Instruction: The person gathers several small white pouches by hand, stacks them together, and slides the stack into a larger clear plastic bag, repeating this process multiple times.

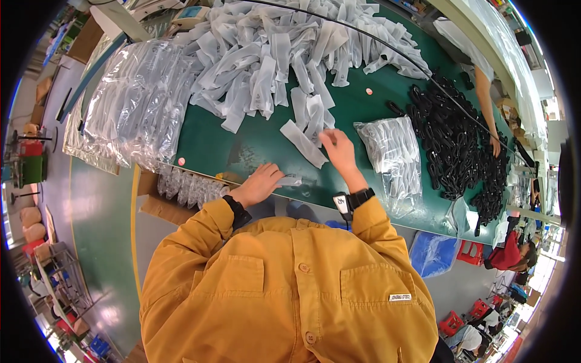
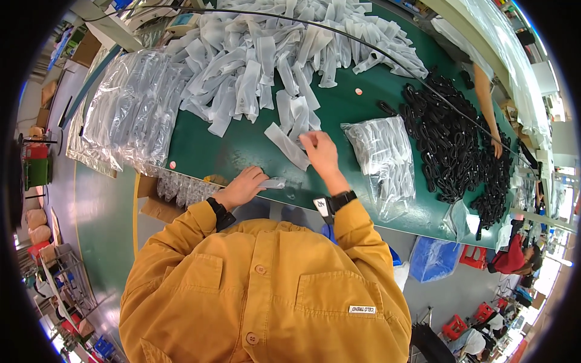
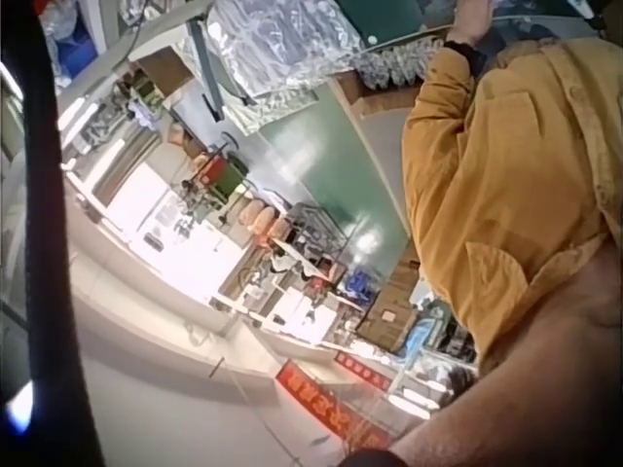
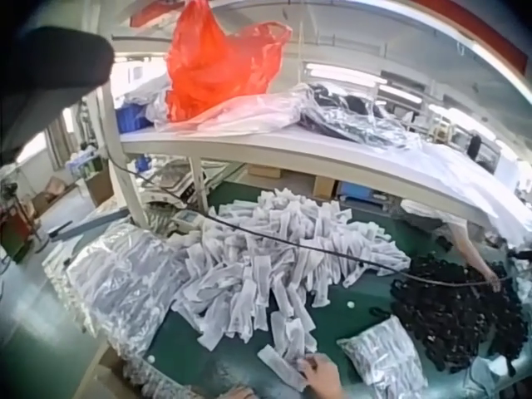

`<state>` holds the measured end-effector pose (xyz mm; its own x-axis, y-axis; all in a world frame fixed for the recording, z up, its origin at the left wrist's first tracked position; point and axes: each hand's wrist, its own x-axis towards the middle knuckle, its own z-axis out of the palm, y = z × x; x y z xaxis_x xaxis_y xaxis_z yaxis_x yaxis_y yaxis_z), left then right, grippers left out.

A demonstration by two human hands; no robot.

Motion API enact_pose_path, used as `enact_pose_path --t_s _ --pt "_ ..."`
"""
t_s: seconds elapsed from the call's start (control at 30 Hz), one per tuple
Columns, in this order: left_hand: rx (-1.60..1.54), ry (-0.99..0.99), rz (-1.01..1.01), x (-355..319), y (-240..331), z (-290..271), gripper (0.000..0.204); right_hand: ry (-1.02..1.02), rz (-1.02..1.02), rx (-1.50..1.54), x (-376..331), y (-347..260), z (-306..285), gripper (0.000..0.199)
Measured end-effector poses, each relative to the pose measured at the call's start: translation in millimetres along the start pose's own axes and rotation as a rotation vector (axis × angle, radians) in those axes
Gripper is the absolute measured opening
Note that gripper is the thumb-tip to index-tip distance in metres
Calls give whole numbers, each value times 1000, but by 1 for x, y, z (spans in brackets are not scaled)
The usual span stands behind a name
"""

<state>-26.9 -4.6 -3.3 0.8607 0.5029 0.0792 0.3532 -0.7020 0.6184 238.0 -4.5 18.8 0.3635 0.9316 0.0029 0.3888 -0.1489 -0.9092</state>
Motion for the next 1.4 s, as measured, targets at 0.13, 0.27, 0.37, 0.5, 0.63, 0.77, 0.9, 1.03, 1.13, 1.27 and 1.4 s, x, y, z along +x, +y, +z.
enact_pose_path --t_s 0.13,0.27,0.37,0.5,0.63,0.77,0.9,1.03,1.13,1.27,1.4 --pt "-77 62 4 -2 -3 11 29 -167 -106 -372 -28 7 -9 30" --pt "-99 -37 48 9 5 8 28 -187 -110 -504 -36 24 12 31" --pt "121 205 203 22 14 5 27 -295 -195 -412 -37 28 19 33" --pt "329 229 210 37 11 0 28 -534 -206 -335 -39 17 12 28" --pt "202 64 194 33 -7 12 33 49 3 -341 -11 6 21 25" --pt "-83 -63 -5 45 4 3 41 83 19 -518 22 19 35 26" --pt "53 113 141 39 7 6 48 -177 92 -582 1 27 28 32" --pt "185 99 176 45 18 -22 48 -364 -289 -561 -30 13 18 31" --pt "215 26 165 40 3 -9 46 -609 -193 -502 -10 -6 9 28" --pt "219 -1 142 35 -1 1 44 -308 -371 -534 23 -20 16 25" --pt "263 63 122 31 7 7 45 -200 -1008 -814 56 -30 36 22"
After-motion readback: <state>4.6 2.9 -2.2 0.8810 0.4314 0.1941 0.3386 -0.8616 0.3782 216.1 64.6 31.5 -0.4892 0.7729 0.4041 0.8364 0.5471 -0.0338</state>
